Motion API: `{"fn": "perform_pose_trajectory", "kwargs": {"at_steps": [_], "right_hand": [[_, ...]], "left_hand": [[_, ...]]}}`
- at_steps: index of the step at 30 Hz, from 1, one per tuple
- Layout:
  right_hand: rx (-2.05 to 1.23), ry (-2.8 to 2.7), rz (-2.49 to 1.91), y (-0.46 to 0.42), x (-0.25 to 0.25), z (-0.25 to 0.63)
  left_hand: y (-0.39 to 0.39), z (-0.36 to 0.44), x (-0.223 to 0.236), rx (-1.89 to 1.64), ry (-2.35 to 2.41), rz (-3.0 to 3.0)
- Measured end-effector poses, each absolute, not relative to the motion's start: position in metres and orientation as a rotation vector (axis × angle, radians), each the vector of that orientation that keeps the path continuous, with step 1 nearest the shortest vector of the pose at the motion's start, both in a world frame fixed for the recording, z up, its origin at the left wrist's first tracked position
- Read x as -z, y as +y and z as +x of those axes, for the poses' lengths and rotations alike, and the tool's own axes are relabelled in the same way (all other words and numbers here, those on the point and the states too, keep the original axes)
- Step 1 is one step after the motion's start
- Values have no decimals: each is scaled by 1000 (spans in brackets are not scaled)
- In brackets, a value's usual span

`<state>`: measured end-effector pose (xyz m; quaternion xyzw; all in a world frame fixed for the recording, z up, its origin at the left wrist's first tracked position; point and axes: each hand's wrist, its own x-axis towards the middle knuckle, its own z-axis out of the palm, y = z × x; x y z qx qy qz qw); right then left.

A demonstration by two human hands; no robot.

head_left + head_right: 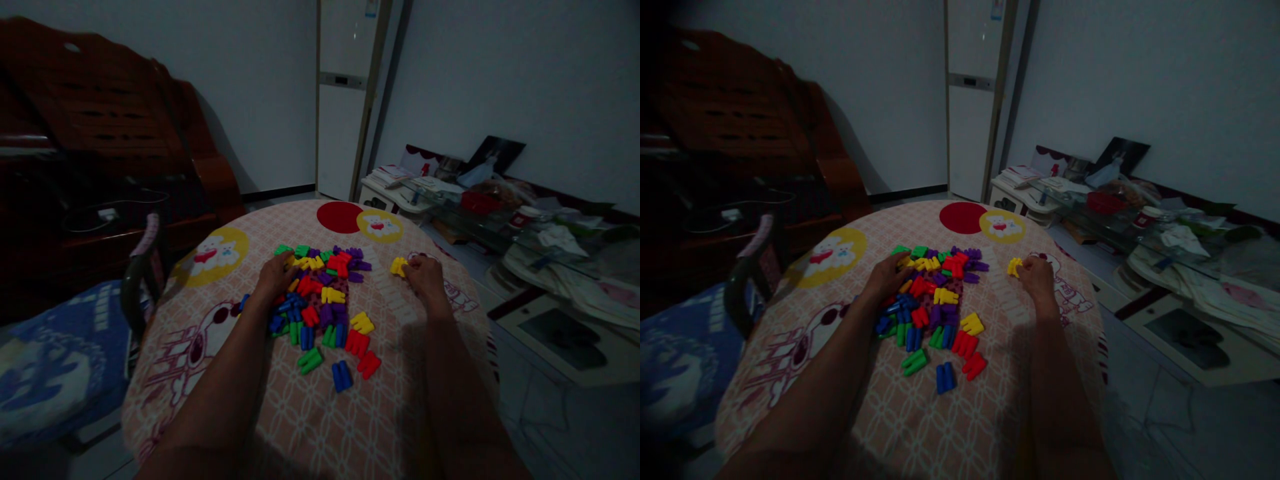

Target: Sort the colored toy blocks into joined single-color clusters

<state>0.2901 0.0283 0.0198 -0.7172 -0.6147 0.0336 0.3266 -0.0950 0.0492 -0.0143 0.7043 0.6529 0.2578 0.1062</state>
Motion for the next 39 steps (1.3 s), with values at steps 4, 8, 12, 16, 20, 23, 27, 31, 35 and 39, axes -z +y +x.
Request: {"fn": "perform_pose_trajectory", "kwargs": {"at_steps": [4,8,12,16,20,23,27,31,35,39], "right_hand": [[-115,-1633,-1906,26,-22,294],[-133,-1636,-1958,26,-23,288],[-46,-1683,-1992,28,-15,282],[0,-1697,-2092,28,-12,277],[88,-1681,-2114,21,-26,271],[-61,-1815,-1975,13,-42,261],[-731,-2235,-1690,-2,-50,231],[-908,-2526,-1606,-11,-43,195],[-803,-2601,-1582,-12,-38,180],[-727,-2520,-1566,-8,-34,182]], "left_hand": [[48,-94,11,-741,1934,2068],[47,-93,10,-711,1954,2071],[48,-93,12,-716,1963,2076],[48,-93,13,-723,1949,2094],[48,-93,12,-706,1958,2079],[48,-93,12,-707,1952,2074],[48,-93,12,-710,1949,2066],[47,-94,12,-731,1940,2071],[47,-94,11,-733,1933,2070],[46,-93,10,-739,1918,2073]]}}
